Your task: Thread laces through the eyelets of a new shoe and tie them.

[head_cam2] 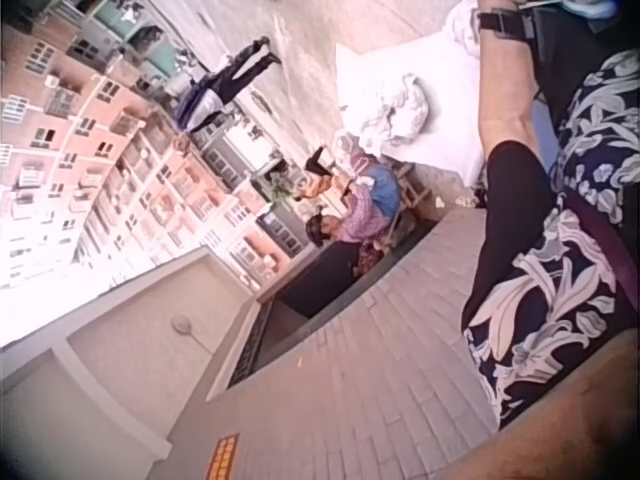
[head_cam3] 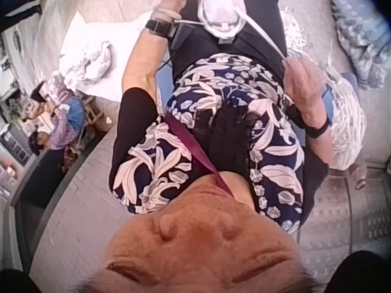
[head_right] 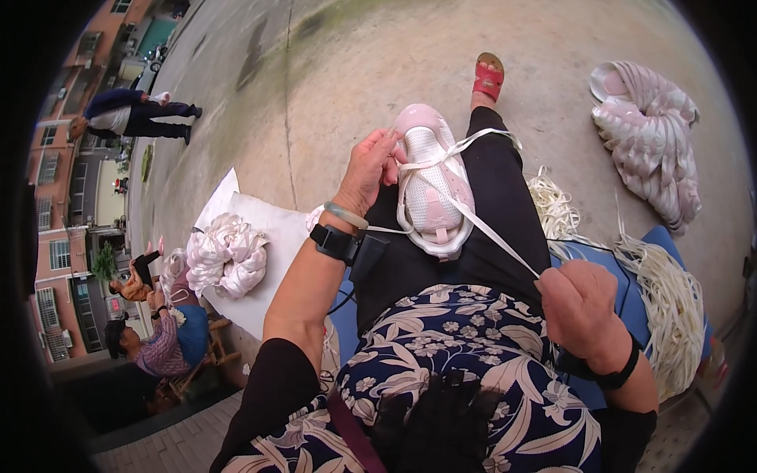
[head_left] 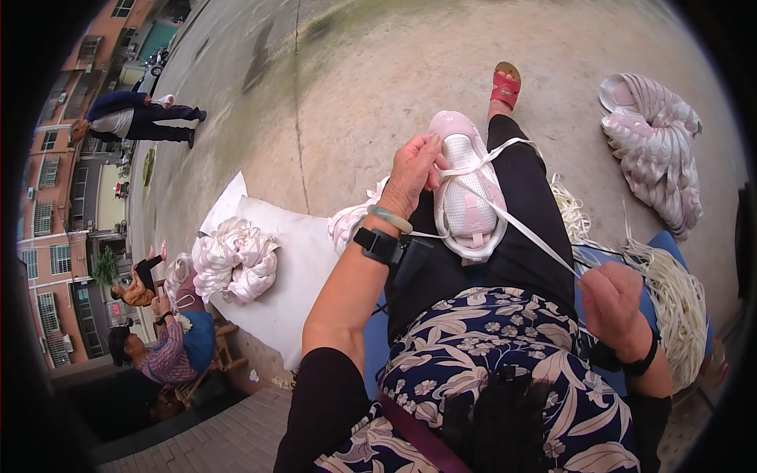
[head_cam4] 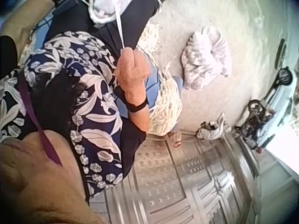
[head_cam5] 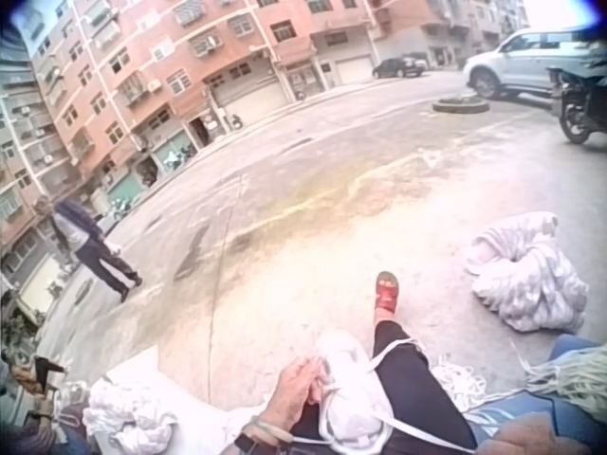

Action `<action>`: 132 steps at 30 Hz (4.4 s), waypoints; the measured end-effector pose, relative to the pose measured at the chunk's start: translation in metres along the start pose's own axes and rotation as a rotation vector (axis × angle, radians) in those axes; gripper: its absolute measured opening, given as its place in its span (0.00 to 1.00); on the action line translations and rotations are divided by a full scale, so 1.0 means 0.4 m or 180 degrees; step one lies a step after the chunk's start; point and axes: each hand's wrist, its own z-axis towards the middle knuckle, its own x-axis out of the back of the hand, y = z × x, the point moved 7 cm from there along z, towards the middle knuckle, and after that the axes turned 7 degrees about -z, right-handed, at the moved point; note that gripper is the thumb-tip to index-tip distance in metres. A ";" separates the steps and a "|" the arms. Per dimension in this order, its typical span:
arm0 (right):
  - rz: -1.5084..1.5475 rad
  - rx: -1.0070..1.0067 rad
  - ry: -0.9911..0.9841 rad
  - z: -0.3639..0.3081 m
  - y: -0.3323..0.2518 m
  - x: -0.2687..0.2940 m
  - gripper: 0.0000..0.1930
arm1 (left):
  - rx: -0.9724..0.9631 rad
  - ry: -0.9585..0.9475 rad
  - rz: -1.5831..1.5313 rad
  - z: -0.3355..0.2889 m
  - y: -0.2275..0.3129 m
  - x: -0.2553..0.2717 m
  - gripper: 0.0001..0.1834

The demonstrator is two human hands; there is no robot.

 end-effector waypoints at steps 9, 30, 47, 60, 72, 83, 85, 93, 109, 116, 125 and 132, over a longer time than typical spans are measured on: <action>-0.1265 0.1137 -0.0234 -0.047 -0.109 0.114 0.13 | -0.0008 0.0524 0.0384 -0.029 -0.023 0.015 0.13; 0.0763 -0.0767 -0.0730 0.244 0.183 -0.432 0.35 | -0.2185 0.0821 0.3520 -0.051 0.022 -0.079 0.36; 0.0467 -0.1048 -0.1051 0.249 0.175 -0.466 0.16 | -0.1489 0.0305 0.2636 0.003 -0.023 -0.061 0.50; 0.0064 -0.1221 -0.0389 0.217 0.159 -0.451 0.16 | -0.0981 0.0539 0.3047 0.008 -0.026 -0.083 0.51; -0.0322 -0.1151 -0.0532 0.237 0.151 -0.468 0.14 | -0.1008 0.0780 0.2973 -0.013 -0.021 -0.083 0.49; 0.0255 -0.1431 -0.1308 0.274 0.141 -0.484 0.14 | -0.1115 0.1041 0.2781 -0.043 -0.035 -0.026 0.47; 0.0242 -0.1470 -0.1207 0.269 0.142 -0.480 0.14 | -0.1111 0.1027 0.2755 -0.037 -0.046 -0.028 0.47; 0.0714 -0.1727 -0.0901 0.270 0.179 -0.464 0.14 | -0.0712 0.0643 0.2521 0.006 -0.045 -0.027 0.47; 0.1247 -0.1364 -0.0292 0.266 0.169 -0.461 0.14 | -0.3119 0.0262 0.3548 -0.076 0.019 -0.171 0.08; 0.0637 -0.0995 -0.0044 0.237 0.183 -0.461 0.13 | -0.2778 0.0033 0.3571 -0.060 -0.007 -0.180 0.05; 0.0862 -0.1019 0.0047 0.195 0.213 -0.469 0.09 | -0.1538 -0.0277 0.3720 -0.009 -0.029 -0.196 0.12; 0.3249 -0.2551 -0.0965 0.239 0.224 -0.471 0.09 | -0.0253 0.0231 0.2722 -0.002 -0.008 -0.130 0.15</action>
